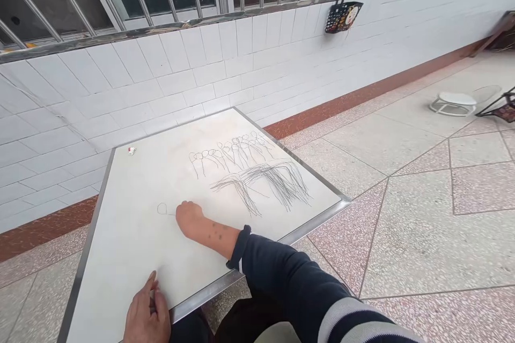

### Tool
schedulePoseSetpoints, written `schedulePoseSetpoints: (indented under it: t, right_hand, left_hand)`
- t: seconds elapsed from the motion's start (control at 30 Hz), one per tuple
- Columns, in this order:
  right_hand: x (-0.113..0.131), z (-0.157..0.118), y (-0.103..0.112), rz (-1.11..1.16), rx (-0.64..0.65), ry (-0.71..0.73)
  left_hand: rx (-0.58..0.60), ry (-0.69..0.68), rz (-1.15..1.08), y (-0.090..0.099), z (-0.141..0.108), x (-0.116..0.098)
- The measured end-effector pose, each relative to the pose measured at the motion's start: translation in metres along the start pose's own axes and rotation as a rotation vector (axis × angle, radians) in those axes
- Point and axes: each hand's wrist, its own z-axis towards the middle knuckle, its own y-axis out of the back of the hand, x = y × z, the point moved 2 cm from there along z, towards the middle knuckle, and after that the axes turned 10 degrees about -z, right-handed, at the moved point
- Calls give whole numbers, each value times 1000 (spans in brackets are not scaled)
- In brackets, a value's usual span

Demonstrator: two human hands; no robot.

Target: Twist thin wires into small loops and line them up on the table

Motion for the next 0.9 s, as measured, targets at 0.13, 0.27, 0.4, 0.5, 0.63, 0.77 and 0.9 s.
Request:
schedulePoseSetpoints:
  t: [0.13,0.27,0.4,0.5,0.63,0.77,0.9]
  right_hand:
    - [18,-49,-19,262,44,-130]
    - [16,-104,-24,625,98,-14]
    - [15,-154,-18,954,200,165]
    - [21,-182,-13,1713,528,183]
    - [30,-206,-10,2008,761,167]
    - [33,-222,-10,1971,739,169]
    - [37,-233,1,1717,523,256]
  left_hand:
    - [53,222,-117,4,7,-3]
    - [86,608,-539,14,15,-9]
    - [50,765,-961,29,18,-29]
    - [40,779,-1133,41,16,-48]
    - [-14,779,-1257,62,13,-71]
    - [-66,742,-1331,85,10,-87]
    - [-106,705,-1321,104,4,-99]
